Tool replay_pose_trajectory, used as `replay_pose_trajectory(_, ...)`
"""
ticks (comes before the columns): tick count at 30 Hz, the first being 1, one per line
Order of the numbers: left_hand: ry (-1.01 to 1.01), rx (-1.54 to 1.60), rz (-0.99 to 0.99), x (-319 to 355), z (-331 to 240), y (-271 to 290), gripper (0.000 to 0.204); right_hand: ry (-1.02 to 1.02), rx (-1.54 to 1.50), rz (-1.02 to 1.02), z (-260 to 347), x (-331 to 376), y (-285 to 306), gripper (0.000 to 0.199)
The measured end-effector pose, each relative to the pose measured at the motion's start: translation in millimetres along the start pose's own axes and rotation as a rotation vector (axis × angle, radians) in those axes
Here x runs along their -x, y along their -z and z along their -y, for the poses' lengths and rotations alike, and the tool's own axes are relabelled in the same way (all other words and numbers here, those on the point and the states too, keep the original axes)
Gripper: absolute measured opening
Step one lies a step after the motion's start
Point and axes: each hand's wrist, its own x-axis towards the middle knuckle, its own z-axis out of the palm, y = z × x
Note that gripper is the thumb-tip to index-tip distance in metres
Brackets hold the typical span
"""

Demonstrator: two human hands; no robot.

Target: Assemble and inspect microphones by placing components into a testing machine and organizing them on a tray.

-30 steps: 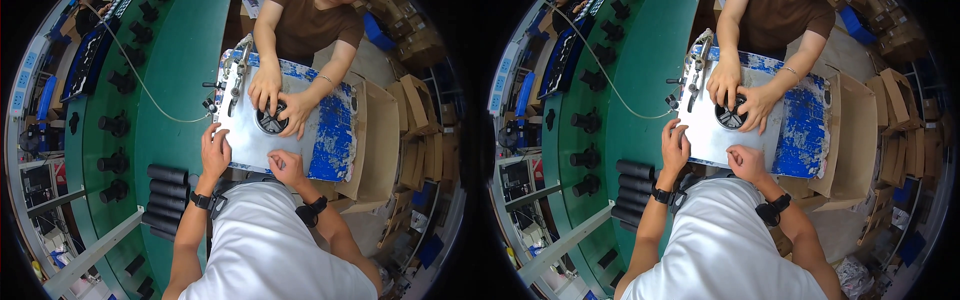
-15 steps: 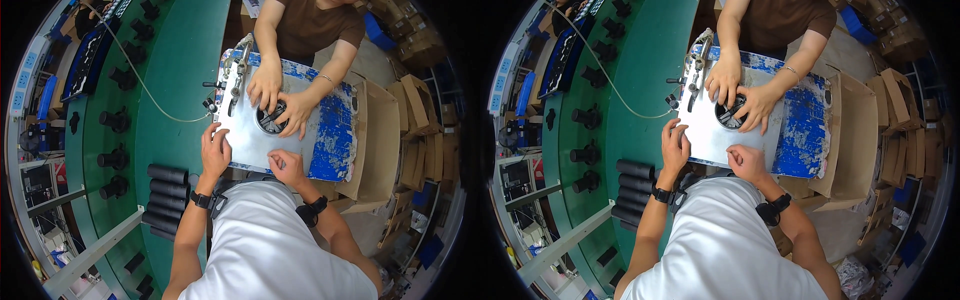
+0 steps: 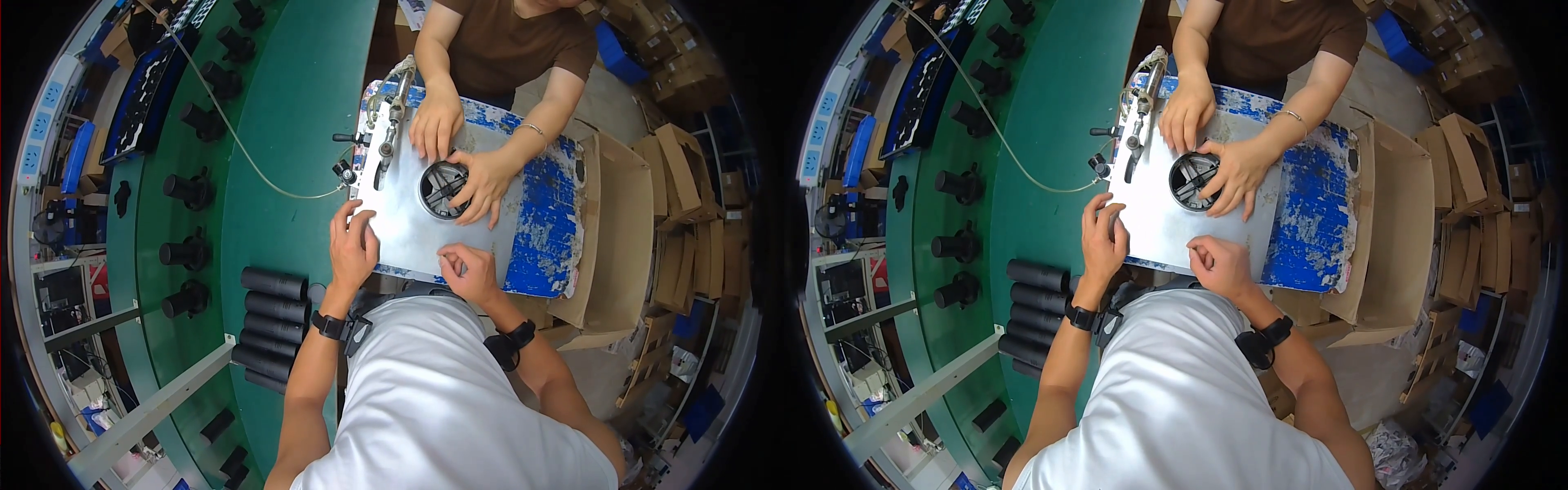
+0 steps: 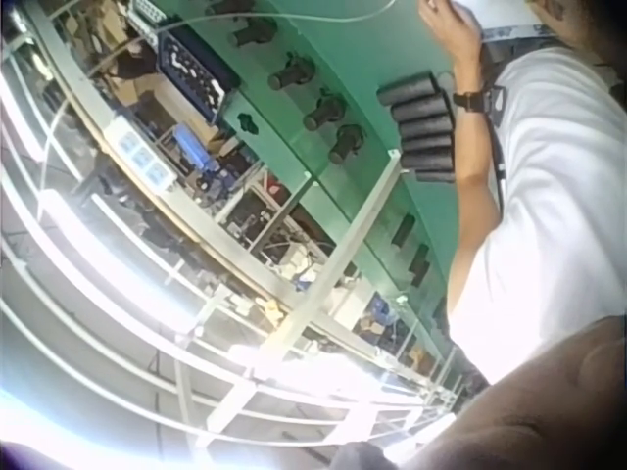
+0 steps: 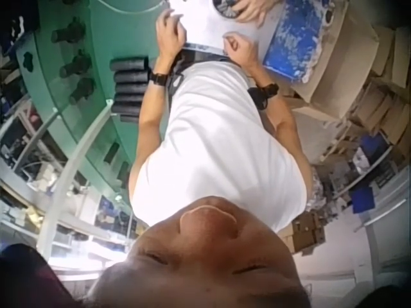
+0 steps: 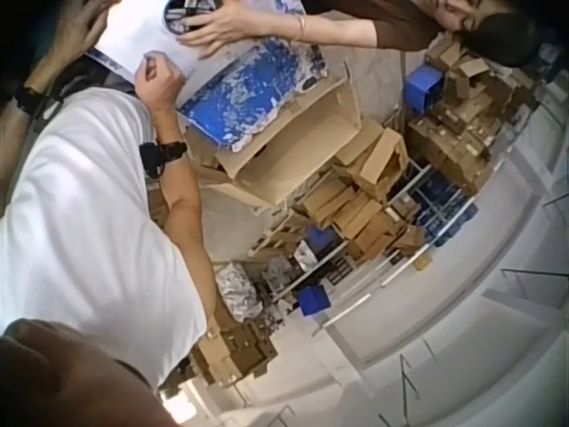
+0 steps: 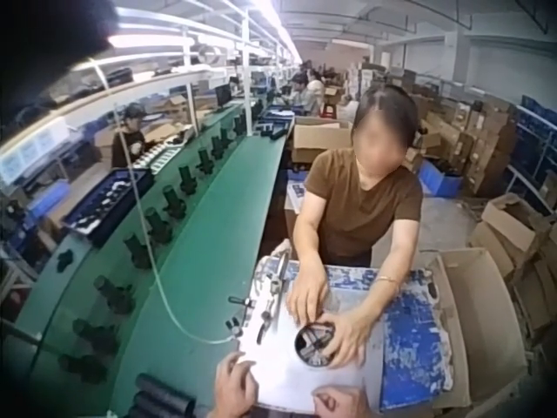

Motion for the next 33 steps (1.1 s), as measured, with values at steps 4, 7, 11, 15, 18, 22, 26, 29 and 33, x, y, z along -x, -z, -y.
replay_pose_trajectory(4,0.003,-0.001,-0.012,1.4,-1.3,3.4,0.028,0.008,0.006,0.001,1.4,1.9,-2.9,0.009)
replay_pose_trajectory(7,-0.151,-0.206,-0.034,-8.3,-18.2,7.6,0.030,0.010,-0.001,-0.005,1.0,-0.1,-1.6,0.009)
replay_pose_trajectory(11,-0.215,0.073,0.089,-20.7,-35.8,-12.0,0.032,-0.002,0.015,-0.002,1.7,0.7,-2.0,0.010)
replay_pose_trajectory(15,-0.039,0.239,0.253,-31.2,-46.0,-31.1,0.038,0.003,0.005,-0.018,-1.4,1.7,-3.4,0.010)
replay_pose_trajectory(18,-0.113,0.117,0.203,-32.8,-49.3,-39.1,0.049,0.013,0.003,-0.030,-0.9,1.4,-4.3,0.010)
replay_pose_trajectory(22,-0.084,0.079,0.094,-39.3,-59.1,-29.4,0.053,0.018,-0.001,-0.039,-2.1,3.1,-5.2,0.010)
replay_pose_trajectory(26,-0.088,0.024,0.043,-26.9,-43.7,-20.5,0.054,0.019,-0.009,-0.036,0.9,2.2,-4.2,0.010)
replay_pose_trajectory(29,-0.063,0.044,0.067,-18.8,-35.7,-19.1,0.054,0.032,0.006,-0.036,1.6,1.0,-3.9,0.010)
replay_pose_trajectory(33,-0.033,0.071,0.080,-15.8,-31.1,-20.3,0.051,0.026,0.006,-0.034,1.1,1.3,-3.9,0.010)
